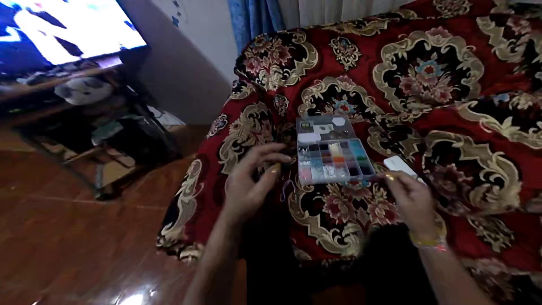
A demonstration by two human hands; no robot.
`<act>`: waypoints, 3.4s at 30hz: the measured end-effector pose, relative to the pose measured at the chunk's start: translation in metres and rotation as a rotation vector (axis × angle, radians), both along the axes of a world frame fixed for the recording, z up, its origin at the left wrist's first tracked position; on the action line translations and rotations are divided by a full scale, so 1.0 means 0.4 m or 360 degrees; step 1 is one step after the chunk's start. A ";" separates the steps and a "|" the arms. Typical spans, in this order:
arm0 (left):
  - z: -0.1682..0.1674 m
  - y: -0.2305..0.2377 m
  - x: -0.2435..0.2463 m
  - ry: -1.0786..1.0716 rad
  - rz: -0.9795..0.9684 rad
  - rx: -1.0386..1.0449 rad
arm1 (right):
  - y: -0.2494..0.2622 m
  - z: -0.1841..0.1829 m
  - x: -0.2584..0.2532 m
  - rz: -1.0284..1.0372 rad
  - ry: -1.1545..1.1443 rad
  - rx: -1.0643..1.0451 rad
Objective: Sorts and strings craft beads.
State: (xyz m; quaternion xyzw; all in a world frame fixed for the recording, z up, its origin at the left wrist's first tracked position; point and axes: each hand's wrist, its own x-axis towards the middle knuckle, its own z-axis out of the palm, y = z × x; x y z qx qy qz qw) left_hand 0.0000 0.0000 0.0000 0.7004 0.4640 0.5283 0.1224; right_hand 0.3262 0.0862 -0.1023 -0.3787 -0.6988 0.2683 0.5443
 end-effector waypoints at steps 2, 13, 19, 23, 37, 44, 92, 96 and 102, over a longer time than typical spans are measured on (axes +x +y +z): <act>-0.119 0.136 -0.018 0.0058 0.0086 -0.0273 | 0.091 -0.062 -0.079 -0.0062 -0.0091 -0.0092; -0.435 0.406 0.042 0.0609 0.0064 -0.0465 | 0.354 -0.233 -0.225 -0.0175 -0.0145 -0.0293; -0.471 0.392 0.075 0.0753 0.0251 -0.0380 | 0.283 -0.211 -0.229 0.0061 -0.0027 -0.0503; -0.470 0.390 0.091 0.0824 0.0334 -0.0478 | 0.276 -0.252 -0.229 0.0073 -0.0064 -0.0362; -0.495 0.410 0.100 0.0818 0.0335 -0.0447 | 0.287 -0.269 -0.227 -0.0081 -0.0139 -0.0323; -0.493 0.398 0.127 0.0359 0.0633 -0.0106 | 0.270 -0.259 -0.242 0.0058 0.0026 -0.0482; -0.429 0.357 0.149 -0.1209 -0.0244 -0.1000 | 0.241 -0.245 -0.249 0.0605 0.0238 -0.0760; -0.451 0.365 0.160 -0.0717 -0.0450 -0.0792 | 0.254 -0.231 -0.227 0.0760 0.0636 -0.0893; -0.433 0.364 0.177 -0.0101 -0.0404 -0.0850 | 0.283 -0.221 -0.203 0.0701 0.1237 -0.0984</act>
